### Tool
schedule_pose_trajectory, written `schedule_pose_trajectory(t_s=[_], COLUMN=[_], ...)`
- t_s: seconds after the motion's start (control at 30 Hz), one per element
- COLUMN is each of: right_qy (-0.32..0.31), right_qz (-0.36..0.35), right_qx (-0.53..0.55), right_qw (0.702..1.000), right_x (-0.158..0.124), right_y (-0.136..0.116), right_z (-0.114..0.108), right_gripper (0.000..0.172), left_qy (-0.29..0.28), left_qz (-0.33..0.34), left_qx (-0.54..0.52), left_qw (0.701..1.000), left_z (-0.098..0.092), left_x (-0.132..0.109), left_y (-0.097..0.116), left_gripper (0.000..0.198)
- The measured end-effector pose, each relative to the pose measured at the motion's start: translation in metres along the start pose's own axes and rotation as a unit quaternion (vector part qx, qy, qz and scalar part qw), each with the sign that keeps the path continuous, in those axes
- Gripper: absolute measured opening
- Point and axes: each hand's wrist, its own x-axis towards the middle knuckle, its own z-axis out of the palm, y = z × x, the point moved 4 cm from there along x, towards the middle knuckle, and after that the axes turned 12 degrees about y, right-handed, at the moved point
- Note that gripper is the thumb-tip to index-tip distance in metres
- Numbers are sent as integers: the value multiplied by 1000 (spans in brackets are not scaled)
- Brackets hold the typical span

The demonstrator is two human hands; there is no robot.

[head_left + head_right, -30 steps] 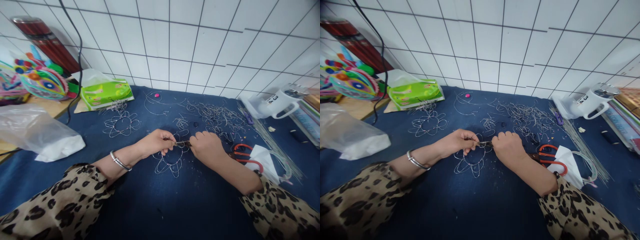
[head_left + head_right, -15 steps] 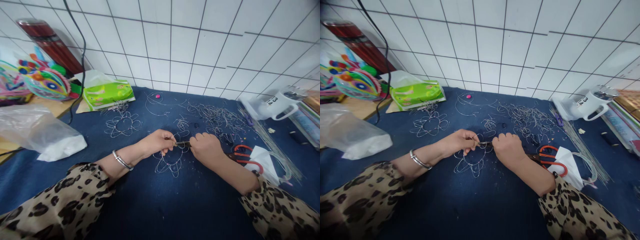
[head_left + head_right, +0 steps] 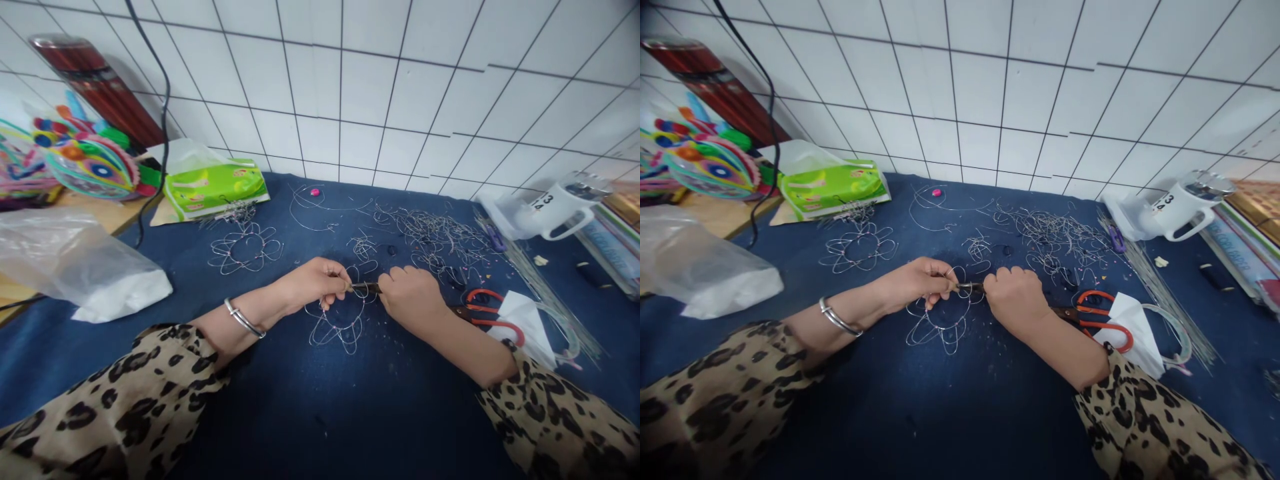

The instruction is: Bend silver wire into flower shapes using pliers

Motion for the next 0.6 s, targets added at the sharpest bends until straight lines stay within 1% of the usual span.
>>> schedule_pose_trajectory(t_s=[0.33, 0.6], right_qy=[-4, 10], right_qz=[4, 5], right_qx=[1, -3], right_qw=[1000, 1000], right_x=[-1, -1], right_y=[-1, 0], right_z=[1, 1], right_gripper=[19, 19], left_qy=[2, -1], left_qz=[-6, -9], left_qx=[-5, -14], left_qw=[1000, 1000], left_z=[1, 0], left_x=[1, 1], left_y=[1, 1], left_gripper=[8, 6])
